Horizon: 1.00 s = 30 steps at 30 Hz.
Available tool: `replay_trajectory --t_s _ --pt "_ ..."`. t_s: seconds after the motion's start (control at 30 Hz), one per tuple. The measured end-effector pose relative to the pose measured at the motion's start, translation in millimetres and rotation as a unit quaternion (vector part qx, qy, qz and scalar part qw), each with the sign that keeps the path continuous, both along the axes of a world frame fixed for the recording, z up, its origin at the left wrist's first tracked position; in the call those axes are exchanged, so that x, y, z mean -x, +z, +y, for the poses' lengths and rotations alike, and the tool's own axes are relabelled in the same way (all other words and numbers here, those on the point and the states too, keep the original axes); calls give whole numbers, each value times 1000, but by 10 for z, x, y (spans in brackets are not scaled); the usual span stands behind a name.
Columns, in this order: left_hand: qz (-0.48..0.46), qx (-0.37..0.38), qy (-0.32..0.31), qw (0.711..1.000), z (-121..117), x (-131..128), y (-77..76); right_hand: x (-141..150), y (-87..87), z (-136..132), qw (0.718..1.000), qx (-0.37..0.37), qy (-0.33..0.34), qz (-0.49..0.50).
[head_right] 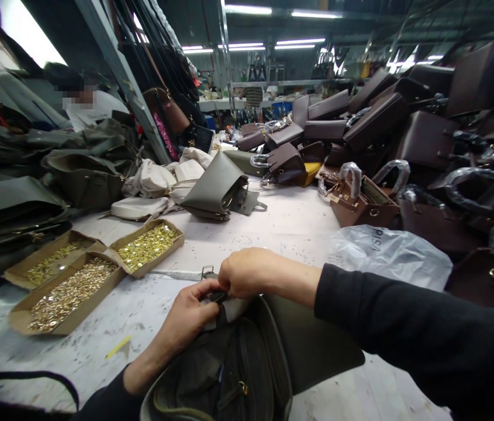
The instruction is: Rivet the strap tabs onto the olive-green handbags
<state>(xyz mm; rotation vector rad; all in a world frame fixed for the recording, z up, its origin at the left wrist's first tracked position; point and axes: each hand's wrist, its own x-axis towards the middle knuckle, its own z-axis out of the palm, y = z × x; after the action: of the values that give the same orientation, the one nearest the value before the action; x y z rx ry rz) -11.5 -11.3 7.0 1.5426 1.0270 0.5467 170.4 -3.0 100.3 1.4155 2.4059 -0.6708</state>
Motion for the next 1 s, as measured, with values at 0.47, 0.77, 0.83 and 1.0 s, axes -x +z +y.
replay_trajectory --t_s 0.47,0.77,0.83,1.0 --pt "68 -272 85 956 -248 267 179 -365 -387 206 950 -162 -189 189" --pt "75 -536 154 827 -377 691 34 458 -867 367 971 -120 -76 193" --pt "64 -516 181 835 -353 756 -15 536 -754 382 962 -137 -68 227" --pt "72 -553 233 797 -283 871 -175 638 -462 32 892 -93 -58 438"
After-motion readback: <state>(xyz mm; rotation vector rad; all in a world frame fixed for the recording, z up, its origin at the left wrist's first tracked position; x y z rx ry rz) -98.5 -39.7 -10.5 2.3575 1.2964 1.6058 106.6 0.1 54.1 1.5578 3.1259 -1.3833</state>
